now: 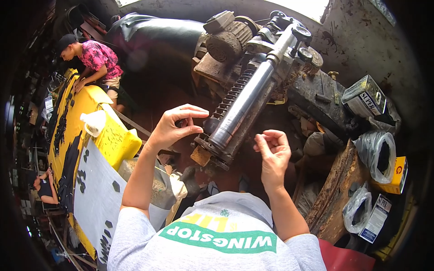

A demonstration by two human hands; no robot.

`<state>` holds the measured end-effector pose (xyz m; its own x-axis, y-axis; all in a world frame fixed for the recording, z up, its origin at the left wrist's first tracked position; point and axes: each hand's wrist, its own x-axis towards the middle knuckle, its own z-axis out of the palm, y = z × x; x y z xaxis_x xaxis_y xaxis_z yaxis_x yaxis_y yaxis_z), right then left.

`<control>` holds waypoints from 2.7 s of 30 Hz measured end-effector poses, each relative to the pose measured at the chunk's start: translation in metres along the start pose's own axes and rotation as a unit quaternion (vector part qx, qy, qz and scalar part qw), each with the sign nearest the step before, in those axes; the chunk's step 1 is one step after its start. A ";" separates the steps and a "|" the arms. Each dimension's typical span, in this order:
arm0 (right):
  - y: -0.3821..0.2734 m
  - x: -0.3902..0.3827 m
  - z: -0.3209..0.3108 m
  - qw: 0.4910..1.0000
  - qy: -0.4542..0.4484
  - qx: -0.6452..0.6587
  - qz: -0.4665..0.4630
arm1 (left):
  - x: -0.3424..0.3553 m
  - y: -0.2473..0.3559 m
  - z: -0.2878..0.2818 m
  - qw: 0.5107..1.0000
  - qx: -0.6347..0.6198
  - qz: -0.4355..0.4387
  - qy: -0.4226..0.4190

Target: Sorting and applying adhesive to small leather pieces using a workshop machine and manual placement.

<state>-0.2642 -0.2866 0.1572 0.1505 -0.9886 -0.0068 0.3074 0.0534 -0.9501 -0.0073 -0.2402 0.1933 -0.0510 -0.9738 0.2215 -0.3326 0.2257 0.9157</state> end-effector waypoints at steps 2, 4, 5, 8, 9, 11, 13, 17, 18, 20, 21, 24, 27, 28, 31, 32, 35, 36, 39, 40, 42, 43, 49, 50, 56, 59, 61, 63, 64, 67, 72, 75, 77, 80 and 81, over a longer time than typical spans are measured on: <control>0.000 0.001 -0.013 1.000 0.015 -0.006 -0.005 | 0.006 0.000 -0.002 1.000 0.013 -0.005 -0.016; -0.001 -0.001 -0.022 1.000 0.030 0.000 -0.005 | 0.011 -0.002 -0.003 0.999 0.026 -0.010 -0.034; -0.002 -0.002 -0.025 0.999 0.034 0.006 -0.005 | 0.013 -0.004 -0.004 0.998 0.028 -0.005 -0.048; -0.005 -0.005 -0.030 0.999 0.045 0.014 -0.007 | 0.018 -0.006 -0.007 0.997 0.032 0.000 -0.063; -0.007 -0.006 -0.030 0.999 0.047 0.016 -0.011 | 0.018 -0.006 -0.008 0.997 0.034 -0.001 -0.062; -0.011 -0.007 -0.029 0.998 0.049 0.019 -0.017 | 0.015 -0.007 -0.012 0.998 0.039 -0.027 -0.030; -0.019 -0.009 -0.022 0.994 0.049 -0.043 -0.082 | 0.011 -0.011 -0.021 0.998 0.029 -0.040 0.027; -0.037 -0.018 0.013 0.937 -0.025 -0.188 -0.294 | -0.011 0.002 -0.023 0.909 -0.356 -0.171 0.134; -0.039 -0.020 0.024 0.914 -0.040 -0.208 -0.346 | -0.014 0.008 -0.019 0.824 -0.514 -0.195 0.136; -0.048 -0.022 0.046 0.853 -0.113 -0.245 -0.446 | -0.023 0.032 -0.008 0.678 -0.679 -0.232 0.159; -0.051 -0.022 0.056 0.823 -0.143 -0.258 -0.485 | -0.025 0.039 -0.002 0.676 -0.683 -0.236 0.143; -0.050 -0.021 0.078 0.781 -0.188 -0.257 -0.537 | -0.035 0.066 0.015 0.648 -0.710 -0.241 0.135; -0.044 -0.021 0.088 0.774 -0.196 -0.247 -0.549 | -0.042 0.079 0.028 0.651 -0.712 -0.227 0.136; -0.044 -0.020 0.088 0.773 -0.197 -0.248 -0.549 | -0.042 0.093 0.031 0.652 -0.703 -0.245 0.146; -0.046 -0.020 0.086 0.760 -0.201 -0.251 -0.565 | -0.046 0.091 0.040 0.663 -0.696 -0.250 0.117; -0.046 -0.019 0.085 0.759 -0.199 -0.253 -0.566 | -0.046 0.094 0.042 0.672 -0.687 -0.247 0.120; -0.042 -0.017 0.073 0.758 -0.207 -0.251 -0.565 | -0.045 0.094 0.047 0.681 -0.678 -0.246 0.124; -0.044 -0.018 0.071 0.758 -0.195 -0.255 -0.568 | -0.043 0.094 0.048 0.681 -0.679 -0.247 0.120; -0.047 -0.018 0.068 0.756 -0.160 -0.261 -0.578 | -0.041 0.088 0.052 0.686 -0.681 -0.240 0.089; -0.049 -0.018 0.065 0.763 -0.151 -0.258 -0.574 | -0.040 0.086 0.053 0.694 -0.675 -0.234 0.087; -0.054 -0.019 0.060 0.772 -0.137 -0.261 -0.564 | -0.039 0.087 0.056 0.701 -0.670 -0.231 0.082; -0.054 -0.019 0.056 0.772 -0.134 -0.265 -0.562 | -0.038 0.092 0.058 0.733 -0.629 -0.236 0.107; -0.054 -0.019 0.017 0.986 -0.031 0.112 -0.121 | -0.037 0.068 0.036 0.848 -0.474 -0.100 0.213; -0.049 -0.018 0.003 0.986 -0.046 0.160 -0.029 | -0.037 0.060 0.030 0.875 -0.415 -0.072 0.240; -0.016 -0.026 -0.022 0.937 0.013 0.250 0.244 | -0.032 0.037 0.008 0.956 -0.131 -0.083 0.250; -0.008 -0.025 -0.012 0.926 0.009 0.257 0.275 | -0.029 0.023 0.007 0.971 -0.055 -0.077 0.219; -0.003 -0.024 -0.002 0.927 0.000 0.247 0.281 | -0.024 0.016 0.007 0.989 -0.001 -0.035 0.146; 0.004 -0.021 0.005 0.937 0.000 0.234 0.258 | -0.018 0.005 0.009 0.995 0.028 -0.001 0.100; 0.008 -0.018 0.007 0.961 0.007 0.188 0.202 | -0.016 0.003 0.008 0.997 0.023 -0.002 0.072; 0.015 -0.013 0.001 0.978 0.028 0.148 0.141 | -0.008 -0.007 0.003 1.000 0.010 0.006 0.022; 0.032 -0.013 -0.032 0.980 0.089 0.116 0.134 | -0.002 -0.018 -0.008 0.999 0.007 0.027 -0.024; 0.040 -0.015 -0.049 0.978 0.111 0.104 0.143 | 0.002 -0.025 -0.014 0.999 0.021 0.032 -0.022; 0.048 -0.016 -0.060 0.974 0.137 0.088 0.159 | 0.004 -0.025 -0.016 0.999 0.027 0.030 -0.030; 0.061 -0.017 -0.070 0.969 0.147 0.075 0.186 | 0.008 -0.027 -0.015 0.999 -0.006 0.025 -0.028; 0.065 -0.017 -0.073 0.964 0.157 0.070 0.204 | 0.010 -0.031 -0.014 0.998 -0.019 0.034 -0.045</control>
<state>-0.3153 -0.2767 0.0725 -0.0002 -0.8737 -0.4864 0.4100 0.4436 -0.7970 0.0158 -0.2567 0.1722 -0.1571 -0.9541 0.2551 -0.2888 0.2914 0.9120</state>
